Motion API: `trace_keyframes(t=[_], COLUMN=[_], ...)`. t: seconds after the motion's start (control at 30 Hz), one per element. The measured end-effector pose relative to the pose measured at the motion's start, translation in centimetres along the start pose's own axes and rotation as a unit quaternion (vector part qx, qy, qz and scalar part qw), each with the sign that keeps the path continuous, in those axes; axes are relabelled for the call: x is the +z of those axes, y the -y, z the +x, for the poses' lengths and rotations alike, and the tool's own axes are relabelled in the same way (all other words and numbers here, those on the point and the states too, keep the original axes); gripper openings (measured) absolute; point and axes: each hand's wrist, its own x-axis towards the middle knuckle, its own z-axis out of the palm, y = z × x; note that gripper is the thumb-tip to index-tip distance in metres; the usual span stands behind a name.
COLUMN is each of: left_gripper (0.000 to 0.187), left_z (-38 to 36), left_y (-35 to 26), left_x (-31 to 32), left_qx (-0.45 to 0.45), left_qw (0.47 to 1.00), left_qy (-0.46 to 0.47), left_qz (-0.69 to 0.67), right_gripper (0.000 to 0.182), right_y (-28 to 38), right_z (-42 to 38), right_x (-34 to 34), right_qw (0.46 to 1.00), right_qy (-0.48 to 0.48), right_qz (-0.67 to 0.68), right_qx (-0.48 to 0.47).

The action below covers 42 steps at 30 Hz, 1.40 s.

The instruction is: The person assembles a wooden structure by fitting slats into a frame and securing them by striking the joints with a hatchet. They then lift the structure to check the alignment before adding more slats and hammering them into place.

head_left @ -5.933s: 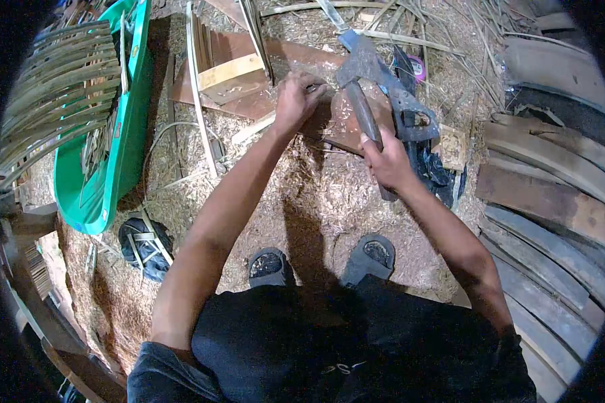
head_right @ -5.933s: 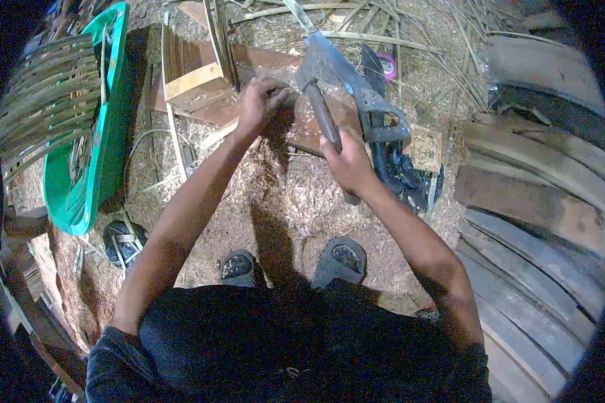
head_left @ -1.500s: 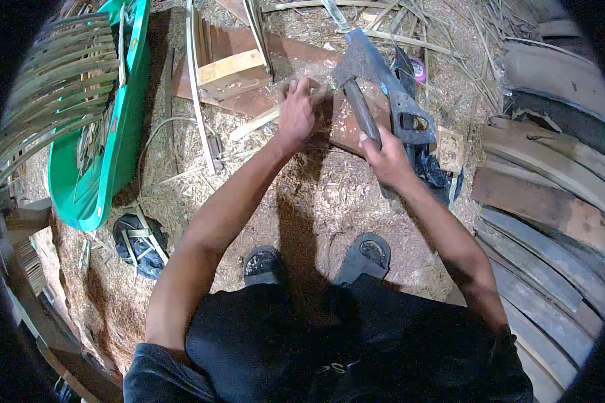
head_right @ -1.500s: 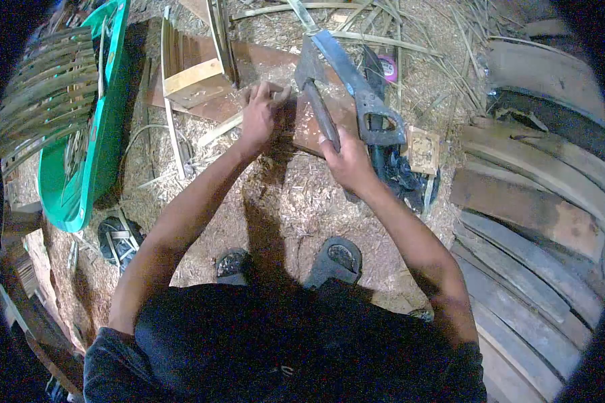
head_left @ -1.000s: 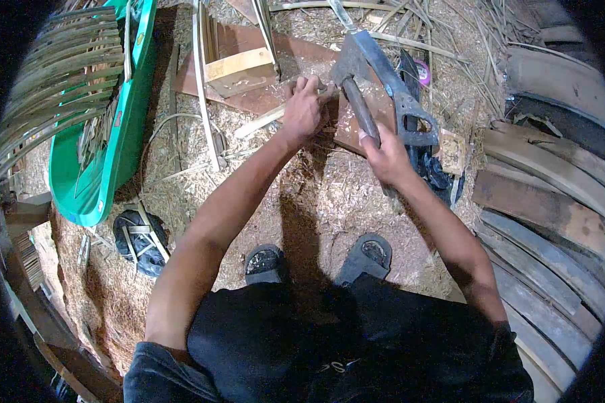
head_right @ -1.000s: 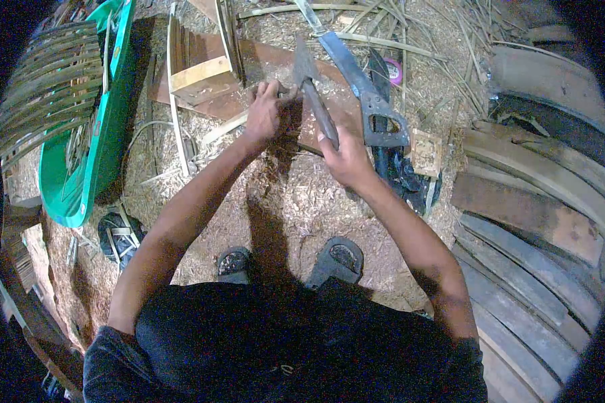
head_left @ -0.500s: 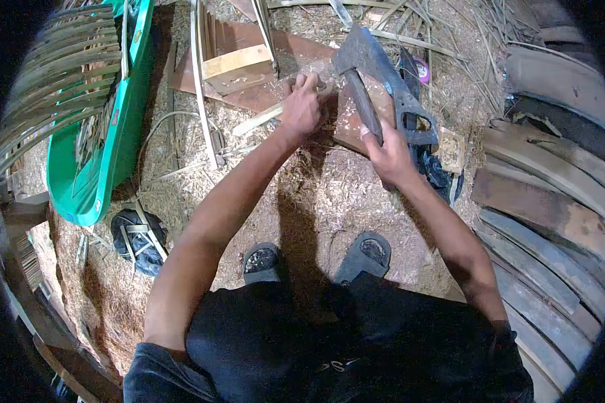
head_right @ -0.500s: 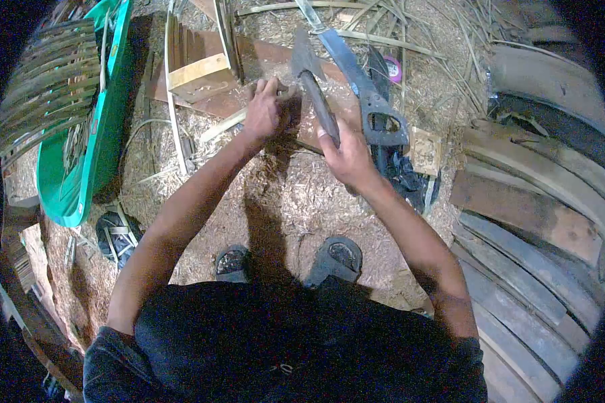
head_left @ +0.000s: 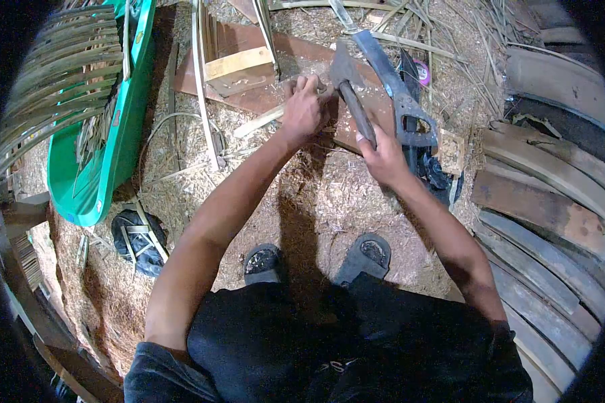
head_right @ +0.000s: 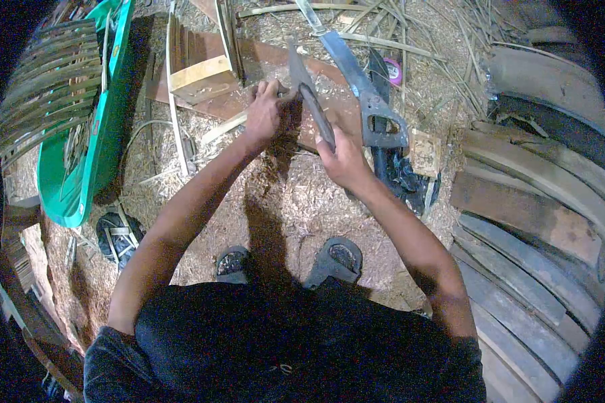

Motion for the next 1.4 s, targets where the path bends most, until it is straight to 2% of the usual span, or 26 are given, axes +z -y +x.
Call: trace_keyframes(t=[0.07,0.13,0.23,0.33,0.43,0.63,0.77,0.87,0.93,1.03,1.17,1.23,1.33,1.4], left_gripper=[0.059,0.057,0.056,0.054,0.054,0.056,0.057,0.047,0.051,0.052,0.048,0.048,0.05,0.051], left_z=[0.1,0.1,0.1,0.0,0.2,0.0,0.0,-0.1,0.0,0.0,0.0,0.0,0.0,0.2], left_y=[-0.3,-0.3,-0.4,-0.3,-0.1,-0.3,-0.2,-0.1,-0.3,-0.3,-0.6,-0.5,-0.4,-0.5], left_x=[-0.2,-0.3,-0.1,-0.2,0.2,0.0,-0.1,0.1,0.1,-0.2,-0.8,-0.3,-0.4,-0.3], left_qx=[-0.019,-0.017,-0.019,-0.025,-0.016,-0.024,-0.019,0.002,-0.022,-0.025,-0.017,-0.013,-0.016,-0.019], left_qw=[0.999,0.999,0.999,0.999,1.0,0.999,0.999,1.0,1.0,0.999,1.0,1.0,1.0,1.0], left_qy=[0.03,0.036,0.036,0.037,0.022,0.041,0.033,-0.004,0.022,0.033,0.025,0.014,0.016,0.02], left_qz=[-0.016,-0.008,0.011,0.005,0.011,0.009,0.0,0.026,0.002,-0.008,0.001,0.007,0.008,-0.001], right_gripper=[0.034,0.035,0.036,0.037,0.038,0.037,0.033,0.032,0.032,0.032,0.033,0.035,0.035,0.035], right_y=[-0.3,0.8,0.4,-1.2,-0.9,0.4,-1.3,-0.8,0.0,0.0,-0.3,1.6,0.1,0.4], right_z=[0.1,-0.2,-0.2,0.3,0.1,0.1,0.4,-0.1,-0.3,-0.3,-0.1,-0.5,-0.1,0.0], right_x=[-0.3,-0.7,-0.2,0.3,-0.1,-0.3,0.1,-0.3,-0.5,0.0,0.0,-0.6,0.2,-0.4], right_qw=[0.999,0.999,0.998,0.998,1.0,0.999,1.0,0.999,0.999,1.0,1.0,1.0,0.999,1.0], right_qy=[0.012,0.009,-0.039,-0.014,-0.004,-0.023,-0.013,-0.022,-0.027,0.009,0.007,-0.007,-0.024,0.001], right_qz=[-0.02,-0.032,0.015,-0.015,-0.029,0.014,-0.02,-0.004,-0.001,-0.009,-0.006,0.017,-0.004,-0.013], right_qx=[0.023,0.028,-0.048,-0.054,0.008,-0.043,-0.015,-0.026,-0.041,0.01,-0.002,-0.005,-0.042,0.014])
